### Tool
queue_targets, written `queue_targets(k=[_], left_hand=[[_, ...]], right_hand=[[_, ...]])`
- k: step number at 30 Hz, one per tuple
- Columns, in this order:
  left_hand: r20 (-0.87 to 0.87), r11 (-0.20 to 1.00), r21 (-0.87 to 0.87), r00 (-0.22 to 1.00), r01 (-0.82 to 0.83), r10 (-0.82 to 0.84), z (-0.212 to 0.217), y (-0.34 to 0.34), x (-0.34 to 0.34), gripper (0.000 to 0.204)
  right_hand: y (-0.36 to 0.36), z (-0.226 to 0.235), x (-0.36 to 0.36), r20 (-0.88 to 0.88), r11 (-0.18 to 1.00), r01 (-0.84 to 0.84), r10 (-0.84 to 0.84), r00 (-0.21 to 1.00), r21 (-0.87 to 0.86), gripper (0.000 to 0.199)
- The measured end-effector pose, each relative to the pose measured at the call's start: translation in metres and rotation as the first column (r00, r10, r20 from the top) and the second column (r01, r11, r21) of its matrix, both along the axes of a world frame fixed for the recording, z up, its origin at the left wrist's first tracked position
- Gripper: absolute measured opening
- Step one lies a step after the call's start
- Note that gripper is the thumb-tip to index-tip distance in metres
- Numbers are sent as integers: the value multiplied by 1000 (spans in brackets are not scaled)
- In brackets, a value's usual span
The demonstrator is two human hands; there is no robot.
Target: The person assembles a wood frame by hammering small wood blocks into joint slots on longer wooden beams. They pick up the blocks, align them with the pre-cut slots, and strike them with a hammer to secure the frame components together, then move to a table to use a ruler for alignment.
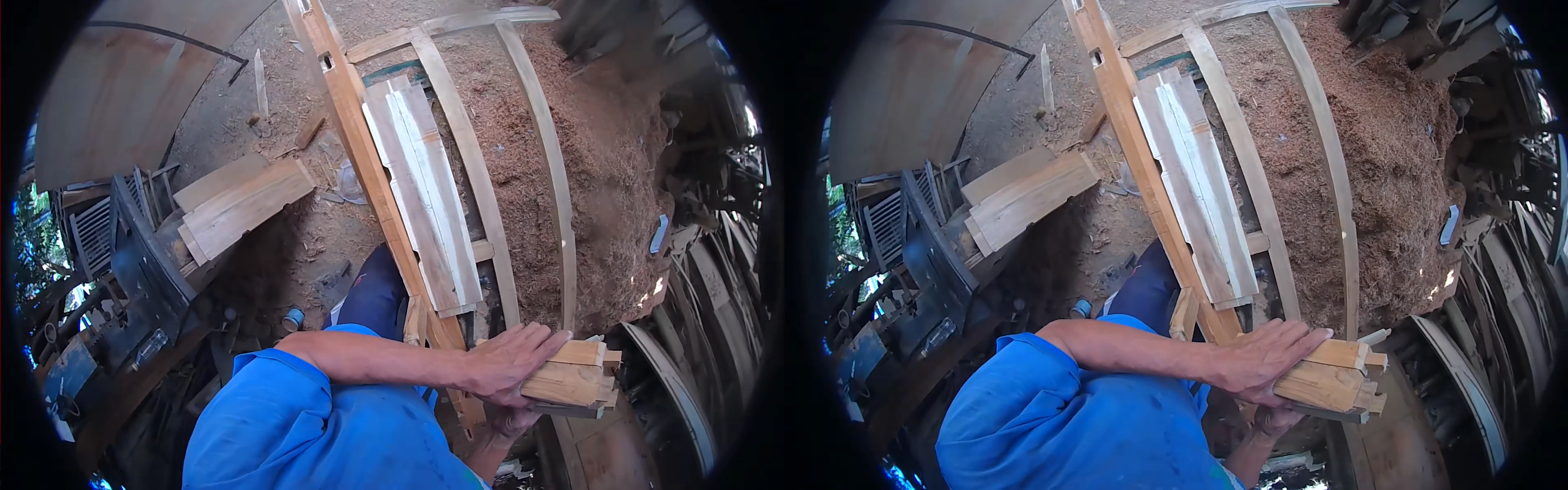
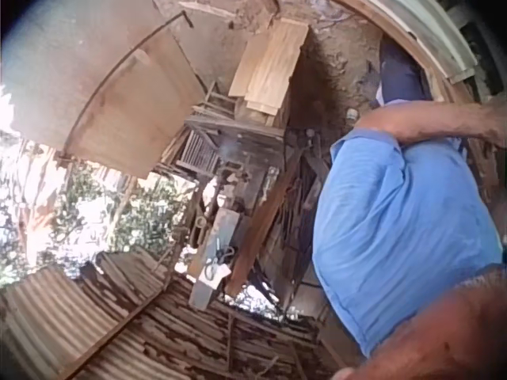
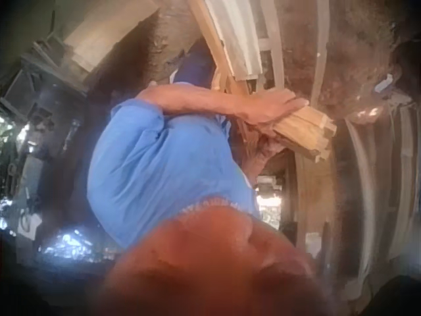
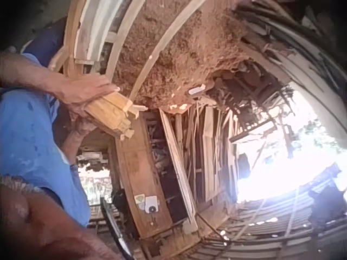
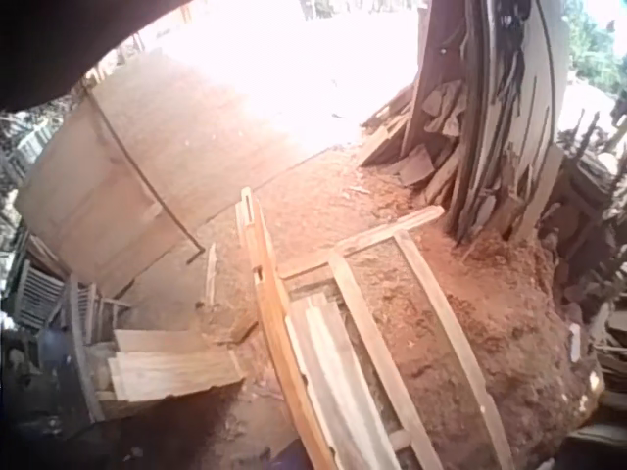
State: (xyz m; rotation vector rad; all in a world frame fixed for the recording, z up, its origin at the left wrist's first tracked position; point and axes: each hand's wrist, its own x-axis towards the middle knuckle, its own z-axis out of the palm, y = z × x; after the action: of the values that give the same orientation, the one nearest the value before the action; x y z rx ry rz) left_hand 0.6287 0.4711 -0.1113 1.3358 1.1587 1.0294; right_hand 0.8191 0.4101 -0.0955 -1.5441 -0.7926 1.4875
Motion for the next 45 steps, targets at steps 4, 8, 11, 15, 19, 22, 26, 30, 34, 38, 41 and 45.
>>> queue_targets(k=[4,8,11,15,19,22,26,30,34,38,41,45], left_hand=[[106,997,39,992,-72,68,13,-29,-2,119],[111,941,101,943,-324,313,19,-83,-1,125],[109,921,195,941,-337,322,37,-140,37,128],[83,974,105,978,-200,192,55,-210,59,126],[51,990,100,994,-104,99,48,-262,96,125],[-30,988,69,990,-136,138,43,-288,102,118],[218,959,-227,969,168,-118,48,-291,100,120],[356,952,-202,922,232,-149,25,-289,107,118],[430,900,-123,840,417,-331,2,-296,139,105],[520,808,-168,747,565,-414,-1,-290,154,107],[549,776,-171,713,607,-437,-10,-294,176,105],[535,678,-190,654,710,-535,-13,-288,198,105]], right_hand=[[-11,7,24,-26,988,-151,152,988,23,62],[-39,37,36,125,955,-289,280,952,67,45],[-87,39,58,345,881,-445,372,861,159,32],[-148,24,122,954,402,-880,48,296,253,14],[-201,33,137,932,407,-883,164,324,235,14],[-235,34,132,713,615,-725,355,605,309,27],[-267,60,117,69,978,-169,161,984,126,52],[-285,60,114,20,995,47,-49,999,88,60],[-307,49,127,176,1000,21,-18,984,-18,62],[-320,64,128,90,967,252,-254,963,32,60],[-328,60,123,257,946,324,-318,913,19,59],[-349,32,139,305,950,310,-287,908,-28,66]])
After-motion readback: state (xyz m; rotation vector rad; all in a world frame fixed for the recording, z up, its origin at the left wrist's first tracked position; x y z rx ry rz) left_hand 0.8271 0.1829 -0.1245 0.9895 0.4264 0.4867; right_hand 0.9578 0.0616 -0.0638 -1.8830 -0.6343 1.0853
